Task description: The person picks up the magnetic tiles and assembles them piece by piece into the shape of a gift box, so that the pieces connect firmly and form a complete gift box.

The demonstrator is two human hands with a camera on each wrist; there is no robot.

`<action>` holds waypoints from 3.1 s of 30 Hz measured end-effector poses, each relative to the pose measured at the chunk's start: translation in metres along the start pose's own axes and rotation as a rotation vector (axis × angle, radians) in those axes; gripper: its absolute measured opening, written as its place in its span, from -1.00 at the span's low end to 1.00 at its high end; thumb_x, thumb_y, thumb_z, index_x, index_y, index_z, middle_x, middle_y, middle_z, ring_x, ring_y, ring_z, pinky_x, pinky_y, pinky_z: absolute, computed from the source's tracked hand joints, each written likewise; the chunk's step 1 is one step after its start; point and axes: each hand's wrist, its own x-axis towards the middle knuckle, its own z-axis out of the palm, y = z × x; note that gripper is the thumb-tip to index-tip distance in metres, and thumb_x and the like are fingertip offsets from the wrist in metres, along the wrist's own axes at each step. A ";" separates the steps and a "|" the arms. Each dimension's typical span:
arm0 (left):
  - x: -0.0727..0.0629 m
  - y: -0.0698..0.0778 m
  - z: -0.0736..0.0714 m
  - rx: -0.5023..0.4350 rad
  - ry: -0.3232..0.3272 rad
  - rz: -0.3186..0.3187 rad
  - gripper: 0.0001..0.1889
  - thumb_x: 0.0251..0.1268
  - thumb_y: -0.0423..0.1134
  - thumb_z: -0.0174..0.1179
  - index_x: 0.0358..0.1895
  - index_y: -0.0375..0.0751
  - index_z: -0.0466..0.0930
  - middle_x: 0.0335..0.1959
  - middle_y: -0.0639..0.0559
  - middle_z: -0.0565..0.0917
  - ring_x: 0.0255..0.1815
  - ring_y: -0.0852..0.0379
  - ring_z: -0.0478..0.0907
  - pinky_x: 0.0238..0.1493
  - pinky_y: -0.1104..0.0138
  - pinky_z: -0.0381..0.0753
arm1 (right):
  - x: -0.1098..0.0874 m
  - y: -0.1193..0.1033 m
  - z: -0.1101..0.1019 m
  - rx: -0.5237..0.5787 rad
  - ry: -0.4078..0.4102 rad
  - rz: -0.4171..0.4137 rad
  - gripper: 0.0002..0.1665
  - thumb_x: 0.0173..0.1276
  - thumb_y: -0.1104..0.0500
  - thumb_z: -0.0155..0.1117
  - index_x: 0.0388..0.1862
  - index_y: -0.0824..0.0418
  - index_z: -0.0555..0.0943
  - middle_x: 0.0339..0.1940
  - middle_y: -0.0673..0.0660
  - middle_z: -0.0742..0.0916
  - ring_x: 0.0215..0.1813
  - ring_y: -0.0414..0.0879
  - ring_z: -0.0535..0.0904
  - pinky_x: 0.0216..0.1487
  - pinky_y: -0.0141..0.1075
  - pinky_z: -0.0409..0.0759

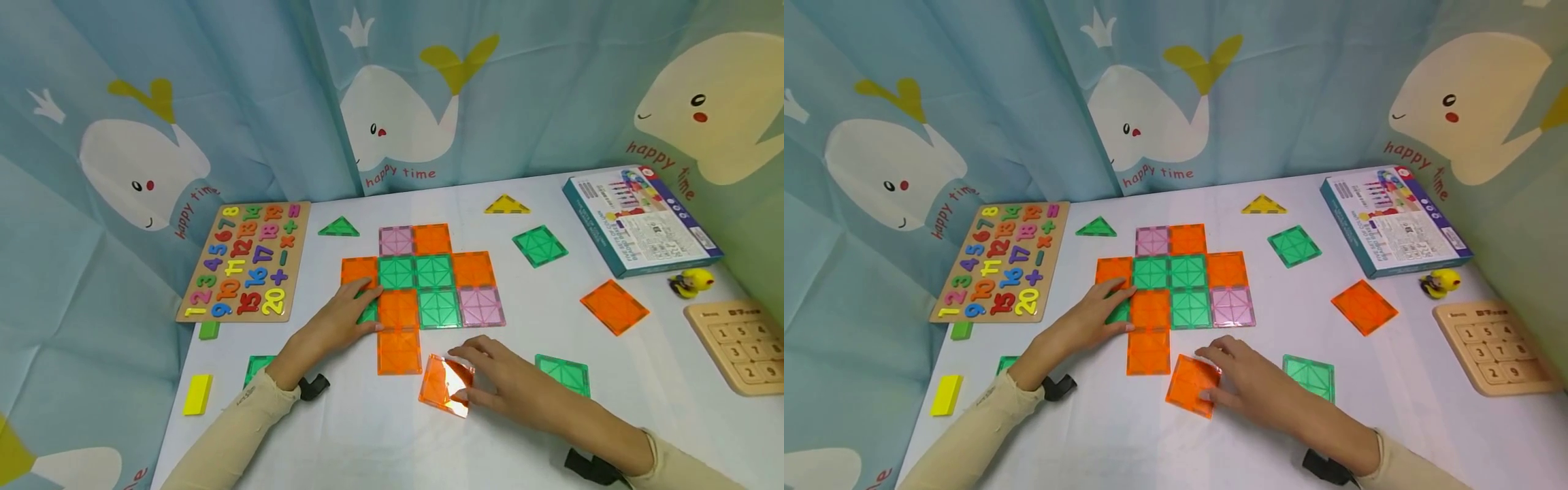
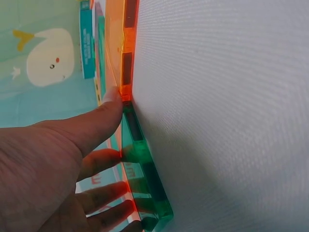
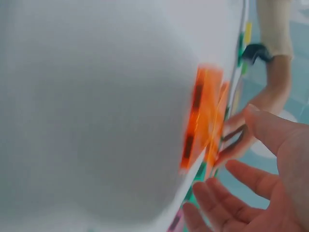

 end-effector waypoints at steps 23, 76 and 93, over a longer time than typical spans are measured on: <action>-0.001 0.001 -0.001 -0.008 -0.009 0.002 -0.22 0.52 0.08 0.27 0.68 -0.07 0.23 0.70 -0.22 0.10 0.68 -0.23 0.09 0.60 -0.12 0.29 | -0.010 -0.009 0.015 -0.304 -0.009 -0.012 -0.22 0.17 0.09 0.71 0.35 0.04 0.56 0.29 0.18 0.60 0.31 0.15 0.51 0.09 0.04 0.62; 0.029 0.033 0.000 0.105 -0.103 0.047 -0.17 0.57 0.15 0.17 0.71 -0.15 0.11 0.76 -0.09 0.03 0.76 -0.16 -0.05 0.70 0.01 0.06 | 0.102 0.084 -0.053 -0.215 -0.221 0.582 -0.36 0.71 -0.12 -0.06 0.06 0.53 0.49 -0.33 0.32 0.63 -0.30 0.18 0.59 -0.31 -0.07 0.61; 0.029 0.034 0.005 0.107 -0.090 0.086 -0.19 0.61 0.11 0.14 0.71 -0.19 0.08 0.75 -0.13 0.01 0.76 -0.21 -0.06 0.71 -0.01 0.04 | 0.084 0.097 -0.063 0.078 -0.125 0.481 -0.56 0.74 -0.04 -0.07 -0.13 0.34 0.44 -0.50 0.12 0.41 -0.40 0.02 0.42 -0.35 -0.20 0.32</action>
